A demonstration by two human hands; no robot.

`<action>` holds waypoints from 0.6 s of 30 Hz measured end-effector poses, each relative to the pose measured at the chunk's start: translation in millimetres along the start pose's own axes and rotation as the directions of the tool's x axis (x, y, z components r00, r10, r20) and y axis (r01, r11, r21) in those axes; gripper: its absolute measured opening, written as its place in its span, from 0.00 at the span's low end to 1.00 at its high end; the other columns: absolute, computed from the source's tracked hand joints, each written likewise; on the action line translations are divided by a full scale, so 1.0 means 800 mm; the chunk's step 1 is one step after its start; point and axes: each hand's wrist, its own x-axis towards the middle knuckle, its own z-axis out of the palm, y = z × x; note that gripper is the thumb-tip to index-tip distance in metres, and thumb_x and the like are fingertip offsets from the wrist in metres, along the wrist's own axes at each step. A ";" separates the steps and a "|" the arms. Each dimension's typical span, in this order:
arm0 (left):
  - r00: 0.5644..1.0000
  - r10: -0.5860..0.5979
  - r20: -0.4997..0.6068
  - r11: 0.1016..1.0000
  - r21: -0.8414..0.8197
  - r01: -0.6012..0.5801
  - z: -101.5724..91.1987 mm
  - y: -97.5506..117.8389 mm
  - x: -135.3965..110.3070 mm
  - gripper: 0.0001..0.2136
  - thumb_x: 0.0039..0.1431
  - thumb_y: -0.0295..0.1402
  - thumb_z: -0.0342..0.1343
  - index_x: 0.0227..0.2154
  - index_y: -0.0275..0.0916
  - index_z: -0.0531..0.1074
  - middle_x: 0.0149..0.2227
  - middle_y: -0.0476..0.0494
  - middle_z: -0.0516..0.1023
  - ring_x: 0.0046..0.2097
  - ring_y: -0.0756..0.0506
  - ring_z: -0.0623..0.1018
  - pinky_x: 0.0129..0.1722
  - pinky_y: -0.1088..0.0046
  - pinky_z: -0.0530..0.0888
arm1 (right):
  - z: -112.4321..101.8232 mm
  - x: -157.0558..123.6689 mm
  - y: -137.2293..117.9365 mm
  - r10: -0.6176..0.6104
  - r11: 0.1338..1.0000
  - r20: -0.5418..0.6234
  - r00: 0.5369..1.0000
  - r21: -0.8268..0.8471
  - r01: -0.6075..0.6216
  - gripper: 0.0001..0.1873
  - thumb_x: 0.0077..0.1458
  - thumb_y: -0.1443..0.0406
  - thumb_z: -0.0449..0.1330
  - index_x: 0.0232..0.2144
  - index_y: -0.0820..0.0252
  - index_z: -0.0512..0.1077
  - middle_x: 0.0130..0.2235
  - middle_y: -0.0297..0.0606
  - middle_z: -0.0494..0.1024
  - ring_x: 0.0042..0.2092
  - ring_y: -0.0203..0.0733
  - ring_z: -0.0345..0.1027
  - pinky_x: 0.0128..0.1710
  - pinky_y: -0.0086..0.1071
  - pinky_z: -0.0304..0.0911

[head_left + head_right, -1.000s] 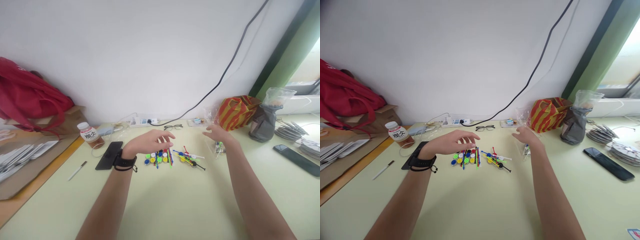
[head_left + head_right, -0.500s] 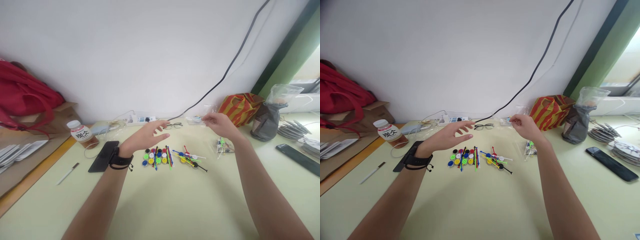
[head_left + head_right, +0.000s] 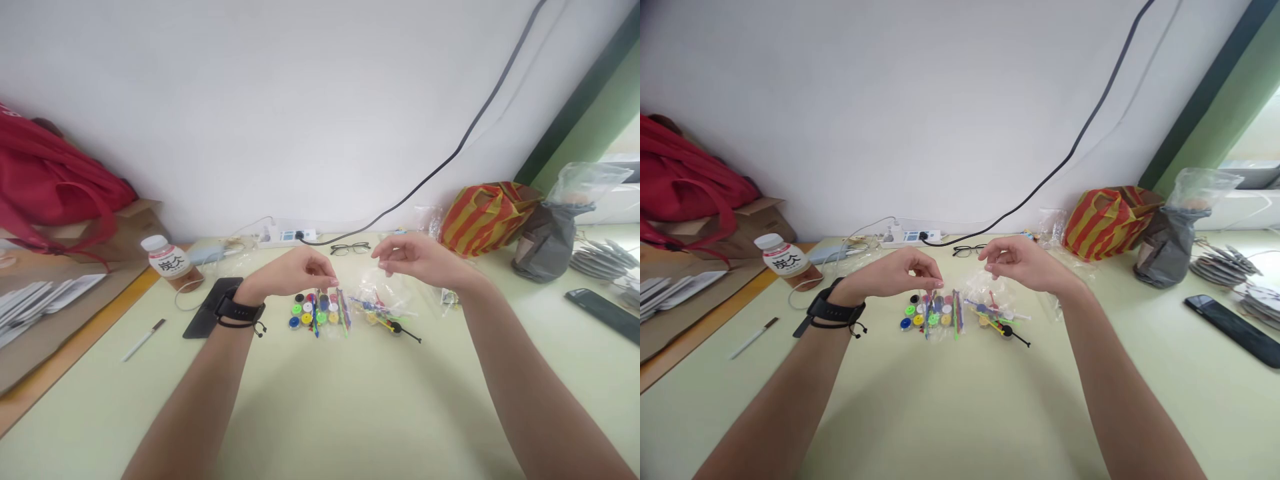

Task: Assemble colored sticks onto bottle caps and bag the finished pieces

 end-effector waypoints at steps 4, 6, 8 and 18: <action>0.999 0.006 -0.043 0.999 -0.033 -0.008 -0.006 -0.004 -0.005 0.14 0.62 0.44 0.61 0.35 0.38 0.80 0.34 0.43 0.83 0.35 0.46 0.80 0.34 0.73 0.73 | -0.005 -0.001 0.000 -0.035 0.998 -0.099 0.994 0.055 0.040 0.17 0.57 0.53 0.67 0.41 0.59 0.79 0.39 0.41 0.81 0.38 0.43 0.74 0.40 0.38 0.72; 0.997 0.037 -0.066 0.999 -0.025 -0.039 -0.007 0.002 -0.008 0.14 0.62 0.45 0.62 0.40 0.39 0.80 0.37 0.43 0.84 0.38 0.45 0.81 0.36 0.72 0.74 | -0.003 -0.002 -0.007 -0.052 0.997 -0.081 0.995 0.058 0.057 0.16 0.57 0.52 0.67 0.41 0.58 0.78 0.39 0.41 0.80 0.39 0.43 0.74 0.40 0.38 0.72; 0.998 0.046 -0.046 0.999 -0.025 -0.047 -0.003 0.010 -0.007 0.16 0.62 0.45 0.62 0.46 0.41 0.79 0.40 0.43 0.84 0.39 0.45 0.82 0.36 0.72 0.75 | 0.004 -0.001 -0.015 -0.067 0.997 -0.032 0.997 0.037 0.068 0.15 0.58 0.53 0.66 0.41 0.57 0.79 0.40 0.40 0.80 0.40 0.43 0.73 0.40 0.37 0.71; 0.986 -0.003 -0.164 0.984 -0.175 -0.026 0.010 -0.004 0.010 0.15 0.61 0.46 0.62 0.36 0.38 0.81 0.31 0.43 0.83 0.34 0.46 0.79 0.32 0.73 0.73 | 0.056 0.015 -0.016 -0.028 0.986 0.016 0.999 0.164 0.025 0.26 0.57 0.56 0.67 0.56 0.54 0.71 0.37 0.36 0.78 0.38 0.41 0.73 0.37 0.34 0.70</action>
